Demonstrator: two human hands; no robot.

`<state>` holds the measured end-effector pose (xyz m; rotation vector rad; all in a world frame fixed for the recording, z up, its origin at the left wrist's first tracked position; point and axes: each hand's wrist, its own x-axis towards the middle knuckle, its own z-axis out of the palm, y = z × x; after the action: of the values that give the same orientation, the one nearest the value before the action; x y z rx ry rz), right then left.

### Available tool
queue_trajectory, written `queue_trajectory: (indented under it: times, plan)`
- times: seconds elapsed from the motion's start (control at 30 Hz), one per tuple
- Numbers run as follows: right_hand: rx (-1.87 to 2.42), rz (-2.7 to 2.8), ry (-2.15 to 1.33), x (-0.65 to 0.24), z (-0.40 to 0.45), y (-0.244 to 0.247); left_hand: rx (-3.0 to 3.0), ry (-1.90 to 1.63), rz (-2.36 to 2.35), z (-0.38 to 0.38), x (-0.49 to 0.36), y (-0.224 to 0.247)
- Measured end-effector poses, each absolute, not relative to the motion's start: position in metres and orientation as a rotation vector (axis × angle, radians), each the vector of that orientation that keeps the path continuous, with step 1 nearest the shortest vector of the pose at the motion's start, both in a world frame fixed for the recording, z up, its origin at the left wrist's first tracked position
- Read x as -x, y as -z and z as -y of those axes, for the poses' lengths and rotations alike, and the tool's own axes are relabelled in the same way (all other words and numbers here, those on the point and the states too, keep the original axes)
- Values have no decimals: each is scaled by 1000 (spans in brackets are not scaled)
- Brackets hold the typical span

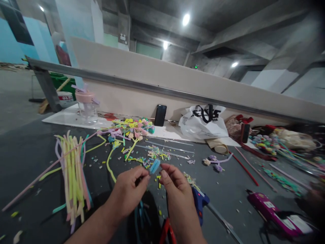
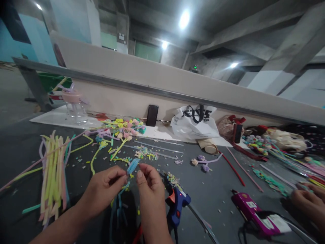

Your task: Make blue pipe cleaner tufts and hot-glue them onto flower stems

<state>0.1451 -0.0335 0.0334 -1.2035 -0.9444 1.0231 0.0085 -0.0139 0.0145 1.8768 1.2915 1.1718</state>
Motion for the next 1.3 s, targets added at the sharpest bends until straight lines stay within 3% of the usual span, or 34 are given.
queue_trajectory:
  times: [0.23, 0.6, 1.3]
  plan:
    - [1163, 946, -1050, -144, 34, -32, -2316, -1099, -1315, 19, -9, -8]
    - [1176, 860, -1013, -146, 35, -29, -2506, -1319, -1089, 14, -6, -6]
    - [1139, 840, -1101, -150, 35, -26, -2337, -1345, -1184, 17, -7, -4]
